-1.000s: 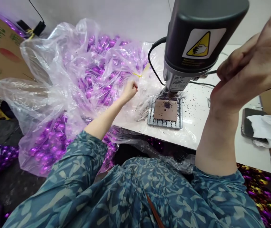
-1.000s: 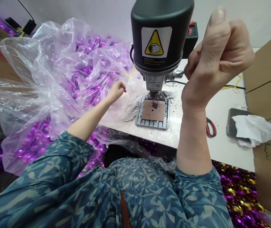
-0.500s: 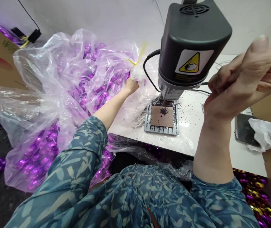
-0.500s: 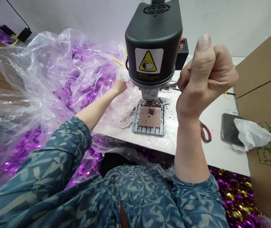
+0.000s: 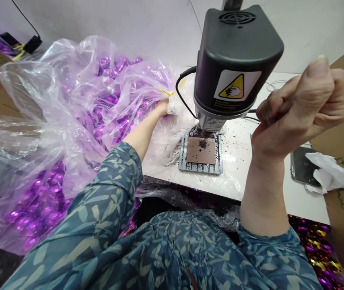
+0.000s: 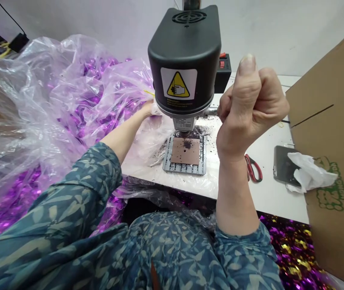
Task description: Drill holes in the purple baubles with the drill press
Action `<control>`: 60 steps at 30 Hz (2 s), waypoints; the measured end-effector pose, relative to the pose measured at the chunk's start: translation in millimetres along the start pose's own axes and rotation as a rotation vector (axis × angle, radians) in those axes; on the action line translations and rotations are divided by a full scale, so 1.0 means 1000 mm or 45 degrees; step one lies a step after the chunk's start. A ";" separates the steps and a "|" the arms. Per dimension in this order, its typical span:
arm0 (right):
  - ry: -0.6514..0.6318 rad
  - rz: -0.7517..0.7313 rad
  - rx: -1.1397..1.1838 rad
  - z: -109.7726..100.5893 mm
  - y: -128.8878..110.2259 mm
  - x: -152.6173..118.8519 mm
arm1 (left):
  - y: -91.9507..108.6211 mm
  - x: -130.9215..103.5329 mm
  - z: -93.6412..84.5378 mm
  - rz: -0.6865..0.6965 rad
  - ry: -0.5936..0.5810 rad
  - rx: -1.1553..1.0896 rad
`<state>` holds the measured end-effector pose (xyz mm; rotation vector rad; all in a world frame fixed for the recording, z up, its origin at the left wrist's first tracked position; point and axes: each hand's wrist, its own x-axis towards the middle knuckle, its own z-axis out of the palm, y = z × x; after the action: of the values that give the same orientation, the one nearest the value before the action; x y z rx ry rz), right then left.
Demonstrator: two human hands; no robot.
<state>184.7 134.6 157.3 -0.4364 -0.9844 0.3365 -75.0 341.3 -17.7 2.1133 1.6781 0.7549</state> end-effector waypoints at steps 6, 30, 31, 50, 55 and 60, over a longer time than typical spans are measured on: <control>0.047 -0.009 0.051 0.000 0.003 0.001 | 0.011 -0.081 -0.025 -0.266 -0.229 -0.018; -0.017 -0.065 0.016 -0.004 0.013 -0.002 | 0.102 -0.205 -0.008 -0.310 -0.302 -1.455; -0.020 -0.081 0.030 -0.003 0.013 -0.002 | 0.102 -0.207 -0.005 -0.310 -0.302 -1.476; 0.030 -0.087 -0.030 -0.003 0.012 0.000 | 0.108 -0.218 0.019 -0.468 -0.150 -1.859; 0.024 -0.121 -0.027 0.000 0.016 -0.001 | 0.097 -0.215 0.036 -0.362 -0.189 -1.614; 0.002 -0.097 0.006 0.000 0.011 -0.002 | 0.088 -0.207 0.050 -0.304 -0.196 -1.362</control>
<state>182.8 142.8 150.3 -0.3937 -0.9956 0.2696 -9.6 122.5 -49.0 1.1596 1.0203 1.0512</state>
